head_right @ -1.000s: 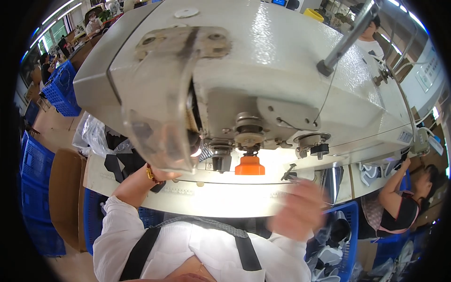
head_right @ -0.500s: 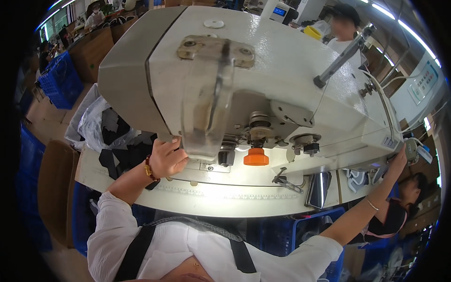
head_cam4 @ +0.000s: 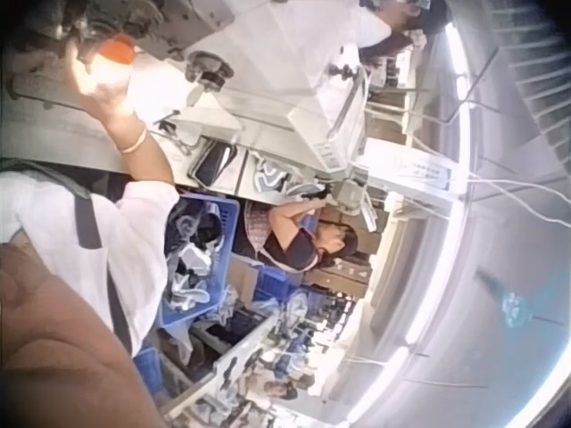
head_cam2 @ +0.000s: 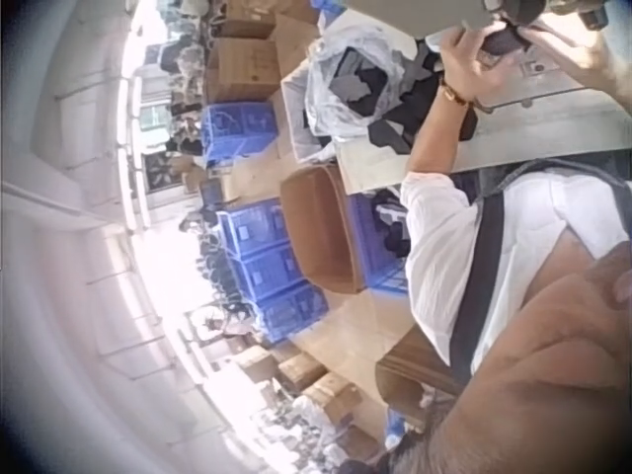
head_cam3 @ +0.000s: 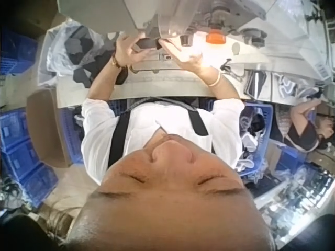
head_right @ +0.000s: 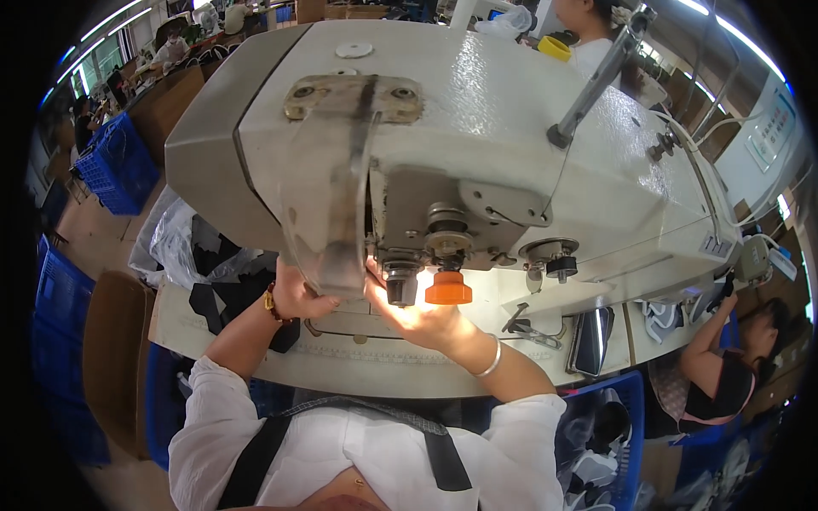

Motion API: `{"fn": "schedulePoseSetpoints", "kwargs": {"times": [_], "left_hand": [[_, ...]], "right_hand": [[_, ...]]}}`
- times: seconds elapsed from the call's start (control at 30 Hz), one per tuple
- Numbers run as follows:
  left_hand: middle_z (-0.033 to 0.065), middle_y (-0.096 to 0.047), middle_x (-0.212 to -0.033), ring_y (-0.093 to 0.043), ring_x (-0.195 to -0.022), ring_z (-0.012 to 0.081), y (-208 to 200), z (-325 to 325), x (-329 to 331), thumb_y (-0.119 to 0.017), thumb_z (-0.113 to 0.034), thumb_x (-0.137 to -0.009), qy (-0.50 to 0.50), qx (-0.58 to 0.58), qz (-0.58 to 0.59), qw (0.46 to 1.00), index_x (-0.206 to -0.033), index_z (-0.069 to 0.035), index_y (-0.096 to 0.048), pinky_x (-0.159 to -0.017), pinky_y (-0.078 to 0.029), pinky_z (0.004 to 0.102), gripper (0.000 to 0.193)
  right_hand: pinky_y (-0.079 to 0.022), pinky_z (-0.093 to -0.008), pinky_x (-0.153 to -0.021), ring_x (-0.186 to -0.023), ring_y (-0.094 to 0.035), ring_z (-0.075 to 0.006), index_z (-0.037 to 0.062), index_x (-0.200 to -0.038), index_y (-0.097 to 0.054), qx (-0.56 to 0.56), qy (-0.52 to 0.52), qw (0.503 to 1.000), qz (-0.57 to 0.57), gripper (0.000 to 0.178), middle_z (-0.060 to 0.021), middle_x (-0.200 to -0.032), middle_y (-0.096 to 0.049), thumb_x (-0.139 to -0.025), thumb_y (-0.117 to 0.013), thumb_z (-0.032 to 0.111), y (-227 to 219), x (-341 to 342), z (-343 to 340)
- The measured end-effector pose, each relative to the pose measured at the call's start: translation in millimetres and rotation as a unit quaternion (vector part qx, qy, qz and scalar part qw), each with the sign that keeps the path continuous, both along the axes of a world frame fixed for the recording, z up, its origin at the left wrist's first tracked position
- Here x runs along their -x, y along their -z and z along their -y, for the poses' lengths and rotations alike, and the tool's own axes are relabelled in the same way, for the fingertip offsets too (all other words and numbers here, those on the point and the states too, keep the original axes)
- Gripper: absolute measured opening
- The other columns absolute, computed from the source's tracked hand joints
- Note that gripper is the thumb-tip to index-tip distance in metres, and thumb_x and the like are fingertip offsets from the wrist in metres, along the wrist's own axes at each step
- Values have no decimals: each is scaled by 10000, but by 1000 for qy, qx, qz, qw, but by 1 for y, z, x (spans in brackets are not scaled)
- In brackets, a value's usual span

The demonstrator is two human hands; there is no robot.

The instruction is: The worker is using an industrial sewing machine to stitch together components of a shoe upper.

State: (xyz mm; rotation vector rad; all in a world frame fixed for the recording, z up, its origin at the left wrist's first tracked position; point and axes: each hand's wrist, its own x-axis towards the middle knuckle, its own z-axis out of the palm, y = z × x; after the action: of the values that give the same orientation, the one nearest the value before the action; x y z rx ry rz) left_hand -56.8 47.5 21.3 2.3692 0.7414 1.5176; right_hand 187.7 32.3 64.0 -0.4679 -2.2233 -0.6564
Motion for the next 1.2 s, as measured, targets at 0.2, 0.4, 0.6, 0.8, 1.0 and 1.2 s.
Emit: {"fn": "schedulePoseSetpoints", "kwargs": {"times": [0.2, 0.4, 0.6, 0.8, 1.0, 1.2], "left_hand": [[121, -653, -1234, -629, -1102, 354, 48, -25, 13, -893, -313, -721, 24, 95, -70, 993, -1186, -128, -683, -916, -483, 473, 543], [132, -651, -1215, -640, -1075, 369, 49, -22, 14, -907, -352, -711, 31, 242, 0, 970, -1178, -120, -672, -899, -504, 473, 572], [134, -655, -1183, -649, -1043, 371, 21, -12, 10, -887, -403, -739, -52, -46, -121, 990, -1157, -103, -674, -877, -517, 470, 558], [137, -653, -1172, -635, -1057, 373, 5, -9, 5, -858, -443, -763, -65, -72, -125, 987, -1150, -96, -676, -903, -501, 478, 551], [140, -655, -1167, -632, -1051, 375, 5, 0, 2, -819, -422, -809, -98, -63, -150, 982, -1146, -78, -675, -899, -496, 487, 502], [141, -668, -1116, -649, -987, 371, 9, -2, 4, -775, -317, -835, -87, -41, -130, 987, -1136, -65, -675, -856, -508, 471, 405]], "right_hand": [[-600, -380, -845, -1007, -738, -252, -13, -1146, -729, 147, -114, 979, -82, 360, -168, -1106, -750, -796, -647, -13, 23, -2, -9], [-602, -365, -845, -1035, -728, -219, -37, -1157, -714, 161, -98, 979, -80, 354, -124, -1166, -737, -815, -620, -45, 39, -3, -10], [-596, -386, -923, -1088, -697, -196, -41, -1177, -690, -95, 0, 993, 66, 333, -118, -1202, -710, -856, -602, -59, 31, -8, -8], [-570, -354, -1013, -1163, -649, -207, -67, -1185, -666, 56, -56, 996, 48, 297, -118, -1195, -692, -895, -629, -15, 17, -10, -6], [-494, -290, -1104, -1224, -605, -205, -92, -1249, -610, -225, 85, 957, 162, 317, -129, -1262, -648, -966, -567, 45, 21, -17, -11], [-509, -295, -1088, -1241, -593, -189, -93, -1293, -568, -272, 121, 931, 209, 343, -126, -1314, -615, -1005, -490, 76, 23, -19, -13]]}}
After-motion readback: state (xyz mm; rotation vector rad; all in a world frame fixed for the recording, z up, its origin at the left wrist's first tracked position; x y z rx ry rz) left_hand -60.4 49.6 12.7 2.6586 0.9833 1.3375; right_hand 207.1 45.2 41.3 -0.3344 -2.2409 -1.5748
